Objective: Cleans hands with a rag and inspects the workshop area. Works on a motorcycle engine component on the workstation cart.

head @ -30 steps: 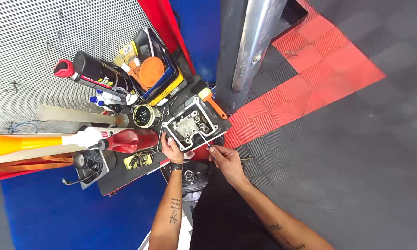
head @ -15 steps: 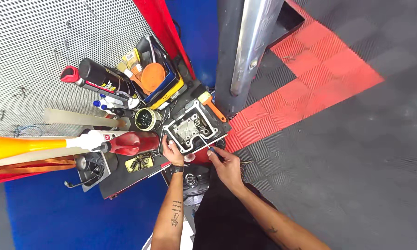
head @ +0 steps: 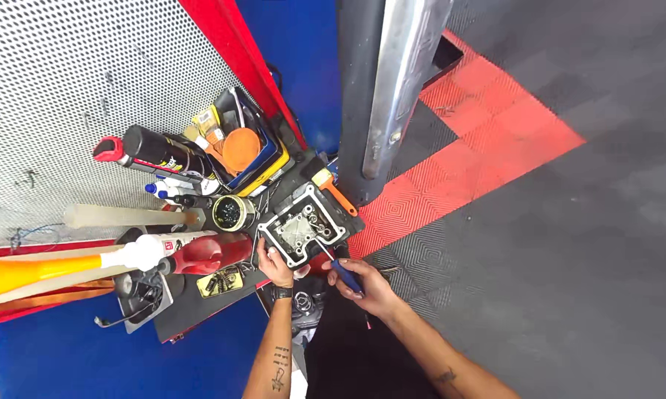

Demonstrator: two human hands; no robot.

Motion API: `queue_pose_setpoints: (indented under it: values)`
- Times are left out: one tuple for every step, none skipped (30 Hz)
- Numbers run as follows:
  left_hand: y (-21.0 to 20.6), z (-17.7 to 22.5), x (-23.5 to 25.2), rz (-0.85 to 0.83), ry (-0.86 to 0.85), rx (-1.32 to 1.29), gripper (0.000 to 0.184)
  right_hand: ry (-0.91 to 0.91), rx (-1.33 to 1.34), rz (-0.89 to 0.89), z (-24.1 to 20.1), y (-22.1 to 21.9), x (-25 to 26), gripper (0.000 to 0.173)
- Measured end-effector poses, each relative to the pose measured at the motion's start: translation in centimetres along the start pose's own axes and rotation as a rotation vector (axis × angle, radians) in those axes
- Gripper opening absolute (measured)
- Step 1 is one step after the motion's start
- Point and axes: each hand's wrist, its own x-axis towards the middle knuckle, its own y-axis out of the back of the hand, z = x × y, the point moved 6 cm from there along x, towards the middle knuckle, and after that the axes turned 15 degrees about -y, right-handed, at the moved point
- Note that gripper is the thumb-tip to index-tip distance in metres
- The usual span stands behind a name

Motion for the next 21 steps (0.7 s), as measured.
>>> queue_pose_setpoints:
  values:
    - [0.1,0.0,0.0,-0.012,0.009,0.010,0.066,-0.017,0.007,-0.009,0.0,-0.1,0.1,0.046]
    - [0.2,0.1,0.0,-0.018,0.014,0.016,0.068,-0.025,0.008,-0.007,0.1,-0.1,0.1,0.045]
    - [0.3,0.2,0.0,-0.016,0.013,0.022,0.069,-0.029,0.004,0.002,0.0,0.0,0.1,0.044]
    - [0.3,0.2,0.0,-0.010,0.007,0.020,0.071,-0.026,0.002,0.009,-0.1,0.0,0.1,0.042]
    - [0.2,0.2,-0.1,-0.009,0.005,0.007,0.071,-0.022,0.001,0.014,-0.2,0.0,0.0,0.041]
    - [0.2,0.1,-0.1,-0.009,0.004,-0.008,0.072,-0.019,0.003,0.021,-0.2,0.0,-0.1,0.040]
    - [0.2,-0.1,-0.1,-0.012,0.009,-0.014,0.073,-0.015,0.006,0.028,-0.2,0.0,0.0,0.039]
    - [0.2,-0.2,-0.1,-0.017,0.021,-0.017,0.073,-0.012,0.004,0.037,-0.3,0.0,0.0,0.038]
    - [0.2,-0.3,-0.1,-0.029,0.040,-0.018,0.072,-0.011,-0.004,0.044,-0.3,0.0,0.0,0.038]
    - [0.2,-0.2,-0.1,-0.040,0.051,-0.023,0.071,-0.012,-0.012,0.051,-0.4,0.1,-0.1,0.038]
    - [0.3,-0.2,-0.1,-0.048,0.053,-0.031,0.069,-0.016,-0.019,0.064,-0.4,0.1,-0.3,0.039]
    - [0.4,-0.1,-0.1,-0.054,0.044,-0.033,0.068,-0.019,-0.027,0.073,-0.4,0.0,-0.4,0.039]
    - [0.3,-0.2,-0.1,-0.059,0.033,-0.028,0.066,-0.022,-0.036,0.083,-0.7,0.0,-0.4,0.040]
    - [0.4,-0.2,0.0,-0.064,0.018,-0.016,0.065,-0.023,-0.044,0.092,-0.7,-0.1,-0.5,0.040]
    - [0.4,-0.3,0.0,-0.080,0.005,-0.009,0.063,-0.021,-0.048,0.100,-0.7,-0.2,-0.6,0.040]
    - [0.5,-0.3,0.0,-0.100,-0.002,0.005,0.062,-0.015,-0.052,0.109,-0.6,-0.3,-0.7,0.040]
    - [0.7,-0.3,0.1,-0.108,-0.006,0.021,0.060,-0.008,-0.060,0.121,-0.5,-0.4,-0.8,0.040]
    - [0.6,-0.4,0.1,-0.110,-0.011,0.027,0.060,0.000,-0.073,0.135,-0.5,-0.5,-0.9,0.040]
    - [0.6,-0.5,0.1,-0.101,-0.015,0.032,0.061,0.009,-0.089,0.148,-0.6,-0.6,-0.8,0.040]
    - [0.5,-0.6,0.1,-0.090,-0.015,0.032,0.062,0.021,-0.100,0.154,-0.6,-0.6,-0.7,0.040]
    - [0.4,-0.7,0.1,-0.081,-0.016,0.031,0.063,0.031,-0.110,0.152,-0.6,-0.6,-0.7,0.040]
